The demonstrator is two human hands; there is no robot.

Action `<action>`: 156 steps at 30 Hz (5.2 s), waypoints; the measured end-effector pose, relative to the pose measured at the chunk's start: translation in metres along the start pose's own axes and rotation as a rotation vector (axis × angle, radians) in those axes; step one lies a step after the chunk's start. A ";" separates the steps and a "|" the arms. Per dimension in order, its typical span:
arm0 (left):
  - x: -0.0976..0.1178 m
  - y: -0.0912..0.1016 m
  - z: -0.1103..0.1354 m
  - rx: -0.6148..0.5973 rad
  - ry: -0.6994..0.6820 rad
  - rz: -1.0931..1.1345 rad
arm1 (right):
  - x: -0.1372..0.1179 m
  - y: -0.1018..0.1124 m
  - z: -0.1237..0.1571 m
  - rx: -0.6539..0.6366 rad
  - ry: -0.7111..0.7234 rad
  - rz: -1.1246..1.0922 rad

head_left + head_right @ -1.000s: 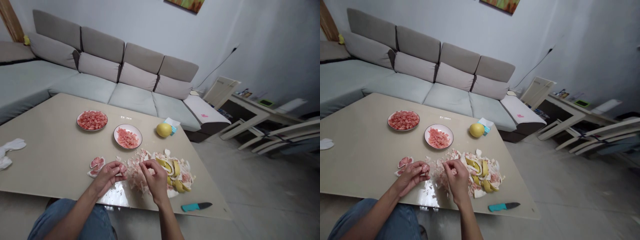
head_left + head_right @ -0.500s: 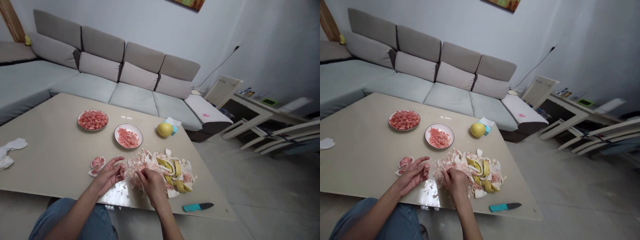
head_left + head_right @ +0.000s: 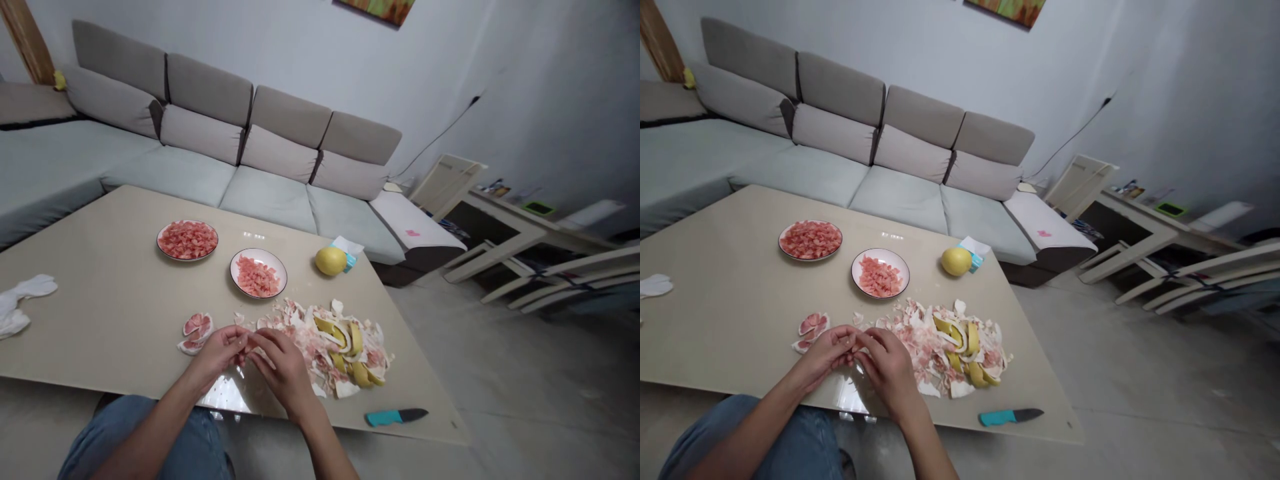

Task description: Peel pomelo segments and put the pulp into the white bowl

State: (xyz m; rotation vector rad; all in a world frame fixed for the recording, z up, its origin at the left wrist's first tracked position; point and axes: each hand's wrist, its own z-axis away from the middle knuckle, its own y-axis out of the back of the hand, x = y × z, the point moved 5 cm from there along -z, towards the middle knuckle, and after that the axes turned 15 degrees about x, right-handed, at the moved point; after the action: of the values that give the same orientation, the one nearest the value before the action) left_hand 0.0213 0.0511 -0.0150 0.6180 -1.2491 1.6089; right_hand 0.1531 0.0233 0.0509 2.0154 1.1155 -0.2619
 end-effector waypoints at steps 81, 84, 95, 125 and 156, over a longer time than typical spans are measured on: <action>0.016 -0.001 0.003 0.116 -0.190 -0.045 | 0.019 -0.018 0.013 0.248 -0.824 -0.442; 0.017 -0.002 0.004 0.134 -0.168 -0.034 | 0.022 -0.019 0.014 0.244 -0.857 -0.470; 0.016 0.002 0.004 0.171 -0.108 0.002 | 0.032 -0.023 0.021 0.176 -0.992 -0.685; 0.018 -0.002 0.007 0.094 -0.098 -0.017 | 0.050 -0.037 0.032 0.136 -1.140 -0.945; 0.018 0.005 0.002 0.171 -0.082 0.052 | 0.046 -0.021 0.026 0.185 -1.000 -0.565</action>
State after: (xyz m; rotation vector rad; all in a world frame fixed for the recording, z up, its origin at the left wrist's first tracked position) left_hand 0.0097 0.0559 -0.0012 0.7710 -1.2035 1.7614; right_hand 0.1683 0.0386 -0.0017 1.3233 0.9487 -1.5073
